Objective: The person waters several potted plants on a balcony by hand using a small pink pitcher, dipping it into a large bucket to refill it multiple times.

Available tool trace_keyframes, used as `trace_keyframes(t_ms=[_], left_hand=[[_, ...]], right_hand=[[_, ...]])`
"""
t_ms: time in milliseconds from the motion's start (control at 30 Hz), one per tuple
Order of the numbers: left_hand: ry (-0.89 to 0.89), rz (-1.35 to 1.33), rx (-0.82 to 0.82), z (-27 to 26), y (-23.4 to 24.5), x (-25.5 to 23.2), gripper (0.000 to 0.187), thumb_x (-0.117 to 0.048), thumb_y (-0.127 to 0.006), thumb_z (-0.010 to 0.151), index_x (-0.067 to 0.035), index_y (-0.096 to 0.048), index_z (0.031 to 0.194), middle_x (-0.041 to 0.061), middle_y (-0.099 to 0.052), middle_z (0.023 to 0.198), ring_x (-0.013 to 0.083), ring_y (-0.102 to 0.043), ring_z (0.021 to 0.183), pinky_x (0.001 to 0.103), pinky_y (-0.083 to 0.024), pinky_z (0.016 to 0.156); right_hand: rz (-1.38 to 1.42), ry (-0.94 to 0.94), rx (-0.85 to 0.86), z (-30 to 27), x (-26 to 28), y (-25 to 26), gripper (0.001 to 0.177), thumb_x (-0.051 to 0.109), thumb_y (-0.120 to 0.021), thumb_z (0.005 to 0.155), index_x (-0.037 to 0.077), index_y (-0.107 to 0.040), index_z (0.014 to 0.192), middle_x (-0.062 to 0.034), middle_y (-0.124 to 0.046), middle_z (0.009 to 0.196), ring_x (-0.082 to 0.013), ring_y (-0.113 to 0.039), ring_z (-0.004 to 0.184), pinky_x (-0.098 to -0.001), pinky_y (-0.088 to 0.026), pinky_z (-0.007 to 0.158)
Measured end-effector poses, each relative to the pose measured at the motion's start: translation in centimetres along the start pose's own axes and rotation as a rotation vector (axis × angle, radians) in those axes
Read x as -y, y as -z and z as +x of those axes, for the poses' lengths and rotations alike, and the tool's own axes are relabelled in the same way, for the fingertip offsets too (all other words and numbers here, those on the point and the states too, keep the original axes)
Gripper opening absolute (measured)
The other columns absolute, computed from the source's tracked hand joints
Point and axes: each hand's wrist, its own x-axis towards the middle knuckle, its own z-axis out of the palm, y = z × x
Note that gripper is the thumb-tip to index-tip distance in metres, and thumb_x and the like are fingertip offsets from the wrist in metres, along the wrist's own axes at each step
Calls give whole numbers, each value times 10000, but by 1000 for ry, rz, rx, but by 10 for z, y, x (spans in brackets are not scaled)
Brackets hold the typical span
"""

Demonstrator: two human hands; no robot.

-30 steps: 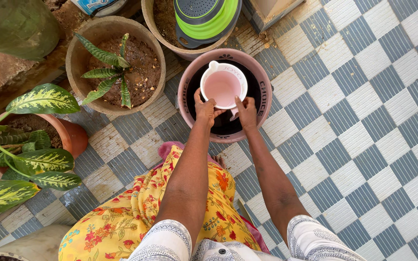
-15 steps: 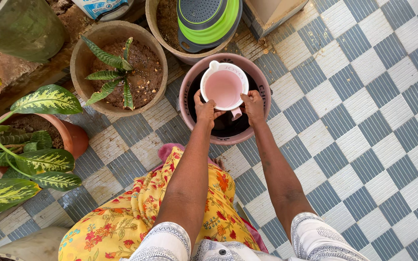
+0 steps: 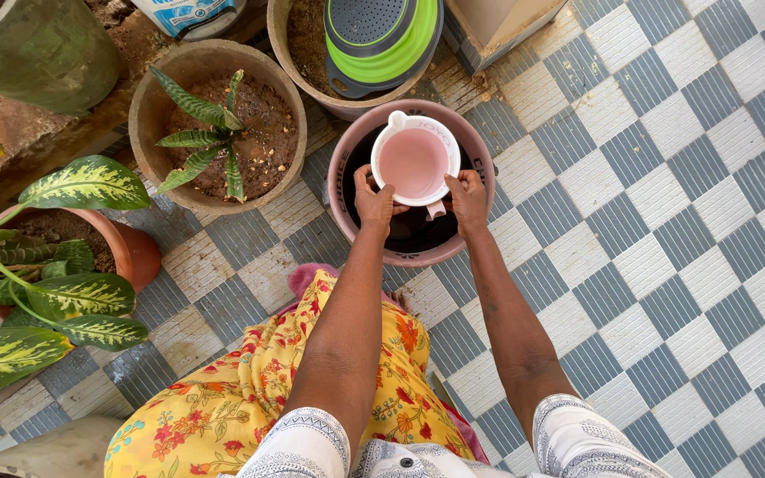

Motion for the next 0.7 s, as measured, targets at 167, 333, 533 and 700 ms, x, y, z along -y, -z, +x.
trace_keyframes(t_ms=[167,333,533,700], left_hand=[[15,3,10,1,-1,-4,571,87,-590,829,-145,-437,1328,137,-557,1308,263,-767,866,321,-643,539],[32,18,-6,1,1,-6,569,97,-572,828,-144,-440,1326,139,-566,1305,273,-767,850,328,-640,526],[14,20,-13,2,0,-9,542,95,-560,824,-128,-463,1309,137,-587,1282,274,-763,788,340,-673,477],[9,-6,-12,-3,0,-14,526,91,-553,829,-118,-497,1309,140,-618,1227,257,-766,762,335,-674,480]], right_hand=[[-53,-30,-10,-5,7,-2,276,333,-695,998,106,-571,1093,8,-635,816,-62,-608,726,-241,-550,582],[-61,-8,18,-10,11,-3,285,327,-686,1010,79,-579,1101,0,-640,826,-69,-624,745,-258,-594,622],[-81,70,44,-6,28,-2,297,331,-679,990,102,-564,1139,-10,-726,901,-59,-687,790,-245,-598,636],[-97,77,63,7,39,6,241,252,-729,974,59,-609,1055,-23,-713,840,-72,-663,712,-257,-583,606]])
